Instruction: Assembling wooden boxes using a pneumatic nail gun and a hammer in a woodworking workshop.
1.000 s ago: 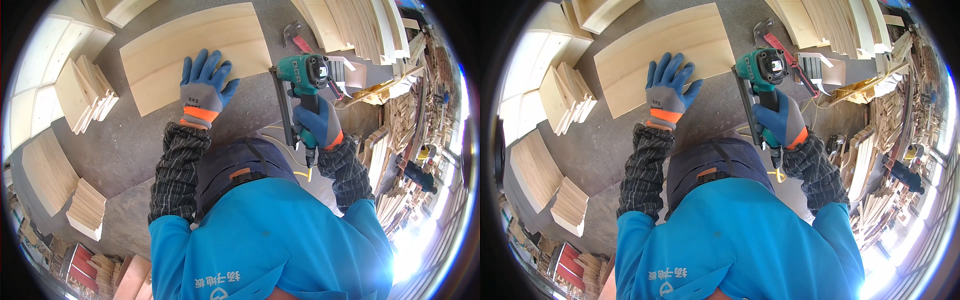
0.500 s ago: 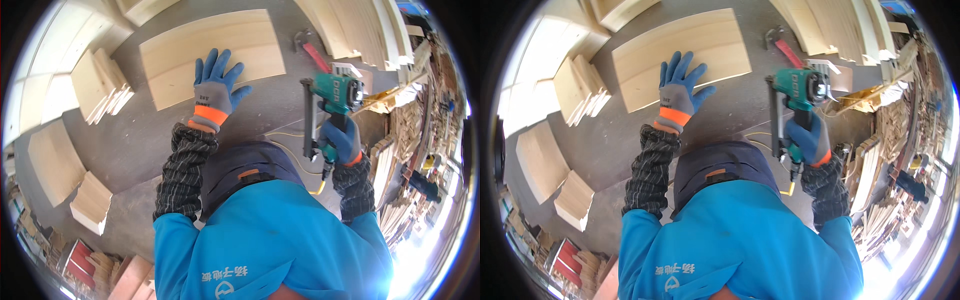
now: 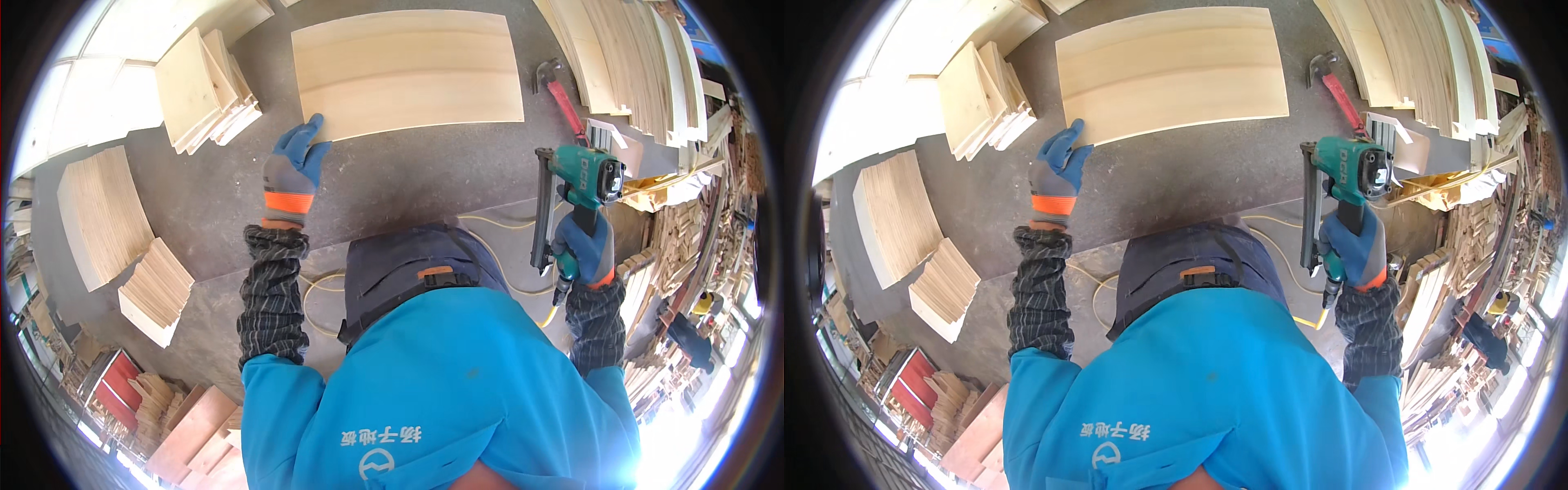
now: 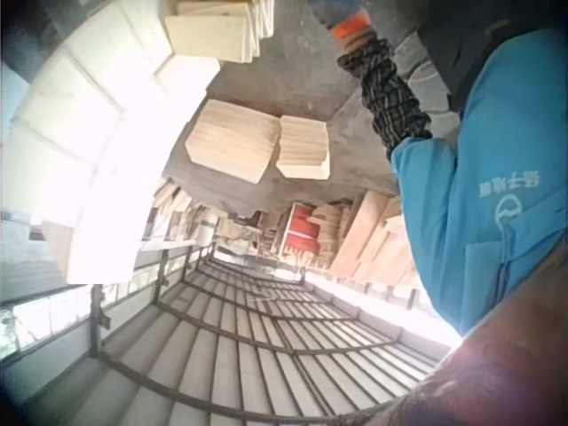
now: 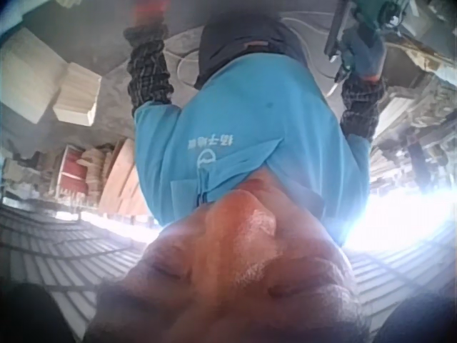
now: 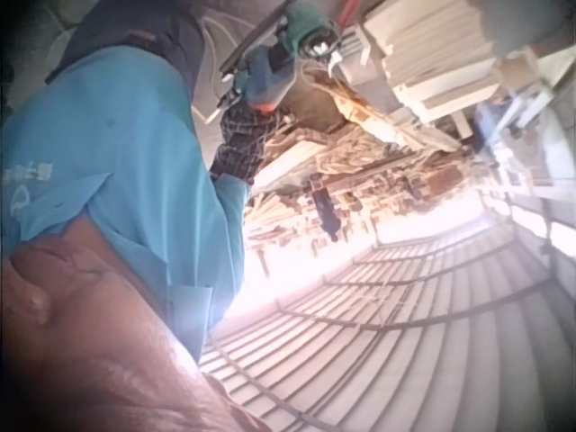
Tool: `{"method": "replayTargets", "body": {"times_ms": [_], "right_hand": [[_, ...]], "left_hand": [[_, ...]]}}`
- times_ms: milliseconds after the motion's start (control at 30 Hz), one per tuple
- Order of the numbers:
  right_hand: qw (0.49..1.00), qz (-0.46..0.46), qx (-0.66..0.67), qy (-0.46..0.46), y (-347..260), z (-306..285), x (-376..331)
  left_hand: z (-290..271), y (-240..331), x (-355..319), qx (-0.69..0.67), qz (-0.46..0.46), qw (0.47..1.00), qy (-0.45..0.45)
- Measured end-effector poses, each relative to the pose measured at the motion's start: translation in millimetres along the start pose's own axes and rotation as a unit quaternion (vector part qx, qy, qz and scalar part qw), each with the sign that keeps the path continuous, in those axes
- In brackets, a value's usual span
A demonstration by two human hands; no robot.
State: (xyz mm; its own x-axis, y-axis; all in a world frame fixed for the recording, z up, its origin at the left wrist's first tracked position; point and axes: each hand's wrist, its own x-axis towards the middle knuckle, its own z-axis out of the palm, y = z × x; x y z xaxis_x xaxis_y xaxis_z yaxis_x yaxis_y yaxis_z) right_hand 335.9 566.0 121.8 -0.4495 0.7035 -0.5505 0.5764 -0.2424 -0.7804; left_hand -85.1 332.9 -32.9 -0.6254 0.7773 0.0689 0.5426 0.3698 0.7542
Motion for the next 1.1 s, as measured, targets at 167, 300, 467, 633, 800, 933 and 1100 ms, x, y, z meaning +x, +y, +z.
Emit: {"method": "replayTargets", "body": {"times_ms": [167,300,467,633,800,933,1100], "right_hand": [[0.999,0.039,0.011,0.005,-28.0,21.0,0.6],[0.998,0.035,-0.009,-0.05,-50.3,38.9,3.4],[0.993,0.044,-0.036,-0.099,-67.2,74.9,12.9],[0.985,0.049,-0.014,-0.162,-85.8,122.0,27.6],[0.983,0.063,-0.033,-0.172,-96.8,160.8,33.7],[0.984,0.052,-0.054,-0.161,-95.8,171.2,34.2],[0.983,0.054,-0.057,-0.167,-96.5,176.6,34.6]], "left_hand": [[44.4,20.7,-5.5,0.033,0.077,0.995,0.05],[63.5,37.7,-4.5,-0.008,0.054,0.997,0.054],[52.6,34.2,-0.4,-0.081,0.029,0.996,0.008],[53.0,21.5,3.1,-0.068,0.087,0.994,0.017],[59.9,16.8,-0.8,-0.077,0.112,0.989,0.05],[60.1,17.0,-1.0,-0.06,0.135,0.987,0.063],[60.2,6.7,1.3,-0.151,0.082,0.985,0.009]]}}
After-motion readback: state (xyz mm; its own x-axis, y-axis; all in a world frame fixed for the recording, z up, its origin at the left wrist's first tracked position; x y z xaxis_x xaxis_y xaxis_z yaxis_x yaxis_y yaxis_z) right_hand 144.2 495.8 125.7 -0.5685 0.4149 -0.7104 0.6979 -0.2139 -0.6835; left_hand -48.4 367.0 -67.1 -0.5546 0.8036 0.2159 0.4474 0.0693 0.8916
